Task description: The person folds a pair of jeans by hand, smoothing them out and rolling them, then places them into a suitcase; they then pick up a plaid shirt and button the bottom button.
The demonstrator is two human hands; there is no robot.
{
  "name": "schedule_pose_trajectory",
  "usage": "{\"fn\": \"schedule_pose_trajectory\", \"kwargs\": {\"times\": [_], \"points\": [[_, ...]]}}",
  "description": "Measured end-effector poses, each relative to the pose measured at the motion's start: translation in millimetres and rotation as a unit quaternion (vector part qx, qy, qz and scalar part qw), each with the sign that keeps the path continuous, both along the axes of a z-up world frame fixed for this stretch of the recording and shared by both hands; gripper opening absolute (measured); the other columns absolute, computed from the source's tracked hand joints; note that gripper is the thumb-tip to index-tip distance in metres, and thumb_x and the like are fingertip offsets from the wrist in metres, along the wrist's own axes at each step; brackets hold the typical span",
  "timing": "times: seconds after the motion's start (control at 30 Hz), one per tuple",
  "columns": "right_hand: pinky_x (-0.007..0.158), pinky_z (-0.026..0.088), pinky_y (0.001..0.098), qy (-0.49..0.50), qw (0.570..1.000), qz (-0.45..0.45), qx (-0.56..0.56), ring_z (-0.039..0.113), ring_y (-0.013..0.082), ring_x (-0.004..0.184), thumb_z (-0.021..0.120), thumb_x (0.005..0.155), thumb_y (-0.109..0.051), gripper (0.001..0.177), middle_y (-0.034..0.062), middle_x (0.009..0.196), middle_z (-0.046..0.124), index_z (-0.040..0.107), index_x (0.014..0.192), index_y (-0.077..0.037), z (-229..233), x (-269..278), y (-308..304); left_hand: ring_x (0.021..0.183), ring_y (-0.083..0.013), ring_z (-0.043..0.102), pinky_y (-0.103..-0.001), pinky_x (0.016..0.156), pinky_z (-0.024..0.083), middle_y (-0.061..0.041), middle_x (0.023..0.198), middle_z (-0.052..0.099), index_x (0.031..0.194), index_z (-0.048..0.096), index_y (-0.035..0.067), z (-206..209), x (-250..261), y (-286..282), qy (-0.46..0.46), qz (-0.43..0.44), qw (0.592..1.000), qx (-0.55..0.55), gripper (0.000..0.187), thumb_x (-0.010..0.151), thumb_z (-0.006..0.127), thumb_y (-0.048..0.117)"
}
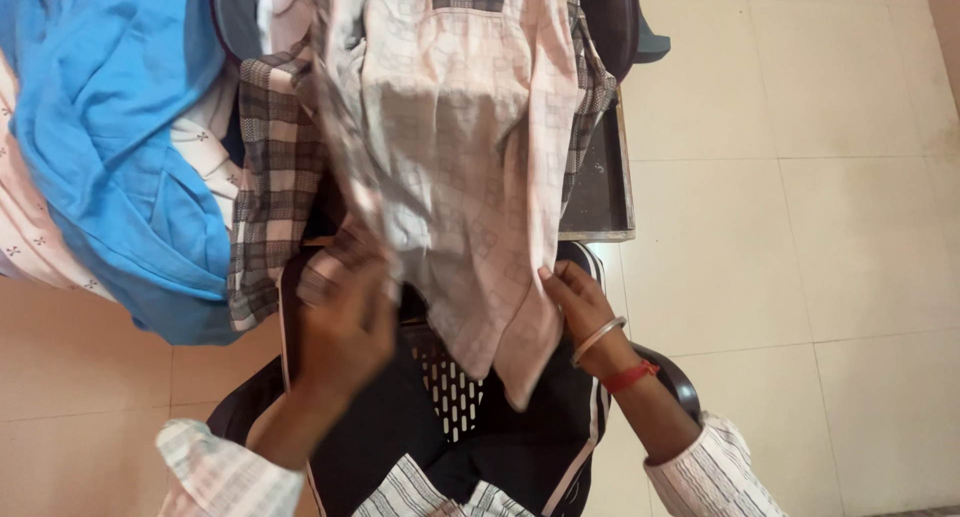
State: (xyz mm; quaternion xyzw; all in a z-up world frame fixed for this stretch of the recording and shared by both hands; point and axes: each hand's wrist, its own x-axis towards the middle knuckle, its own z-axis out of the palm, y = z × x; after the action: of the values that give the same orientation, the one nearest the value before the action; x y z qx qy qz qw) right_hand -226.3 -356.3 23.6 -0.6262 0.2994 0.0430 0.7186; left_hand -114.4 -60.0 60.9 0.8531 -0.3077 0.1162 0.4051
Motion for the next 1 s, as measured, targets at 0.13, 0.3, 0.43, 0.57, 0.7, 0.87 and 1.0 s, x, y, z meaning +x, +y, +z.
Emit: {"fn": "schedule_pose_trajectory", "kwargs": {"times": [0.13,0.3,0.43,0.57,0.7,0.87,1.0], "points": [[0.086,0.053,0.0181,0.139,0.988,-0.025,0.070,0.069,0.0045,0.093,0.066,0.085,-0.014,0.027,-0.0037,0.102,0.073,0.060,0.111,-0.018,54,-4,25,0.056,-0.0150,0.070,-0.026,0.042,0.053,-0.012,0.082,0.075,0.108,0.070,-0.003,-20,-60,-26,-0.016,-0.228,0.973,0.040,0.016,0.098,0.063,0.008],[0.085,0.057,0.0346,0.173,0.910,0.304,-0.223,0.071,0.0288,0.097,0.071,0.099,-0.028,0.039,0.0213,0.106,0.071,0.065,0.121,0.003,70,-4,42,0.053,-0.0157,0.068,-0.027,0.042,0.054,-0.012,0.080,0.073,0.127,0.065,-0.005,-23,-83,-37,-0.004,-0.354,0.917,0.187,0.035,0.094,0.060,0.005],[0.081,0.056,0.0286,-0.050,0.955,0.213,-0.201,0.070,0.0136,0.094,0.071,0.091,-0.020,0.046,0.0072,0.104,0.073,0.055,0.127,0.003,61,-4,38,0.047,-0.0164,0.067,-0.028,0.039,0.053,-0.010,0.079,0.075,0.139,0.061,0.010,-11,-49,-39,0.327,-0.192,0.901,0.208,0.042,0.097,0.056,0.012],[0.083,0.051,0.0392,0.092,0.956,0.200,-0.193,0.055,0.0270,0.094,0.066,0.103,-0.027,0.043,0.0244,0.111,0.059,0.056,0.129,0.005,51,-10,29,0.057,-0.0146,0.069,-0.029,0.048,0.052,-0.010,0.084,0.080,0.129,0.064,0.004,-9,-29,-37,0.539,-0.032,0.842,0.004,0.036,0.097,0.060,0.020],[0.106,0.042,0.0393,0.139,0.983,0.122,-0.009,0.050,0.0201,0.130,0.049,0.102,-0.041,0.059,0.0114,0.144,0.053,0.040,0.151,-0.009,41,-11,24,0.078,-0.0109,0.074,-0.026,0.068,0.057,-0.010,0.100,0.081,0.134,0.060,0.005,-13,-21,-31,0.597,-0.045,0.801,-0.029,0.041,0.097,0.062,0.022],[0.110,0.046,0.0452,0.170,0.970,0.116,0.134,0.053,0.0216,0.136,0.040,0.102,-0.046,0.064,0.0070,0.152,0.050,0.031,0.155,-0.011,39,-6,33,0.079,-0.0095,0.073,-0.023,0.067,0.057,-0.008,0.099,0.079,0.133,0.060,0.003,-7,-23,-33,0.560,-0.072,0.824,-0.053,0.040,0.097,0.063,0.019],[0.099,0.055,0.0404,0.128,0.967,0.152,0.158,0.063,0.0203,0.119,0.042,0.103,-0.036,0.055,0.0103,0.137,0.062,0.045,0.151,-0.008,40,-4,40,0.064,-0.0141,0.065,-0.026,0.049,0.051,-0.007,0.096,0.071,0.127,0.061,0.004,-9,-27,-36,0.603,-0.048,0.795,-0.046,0.034,0.094,0.062,0.016]]}}
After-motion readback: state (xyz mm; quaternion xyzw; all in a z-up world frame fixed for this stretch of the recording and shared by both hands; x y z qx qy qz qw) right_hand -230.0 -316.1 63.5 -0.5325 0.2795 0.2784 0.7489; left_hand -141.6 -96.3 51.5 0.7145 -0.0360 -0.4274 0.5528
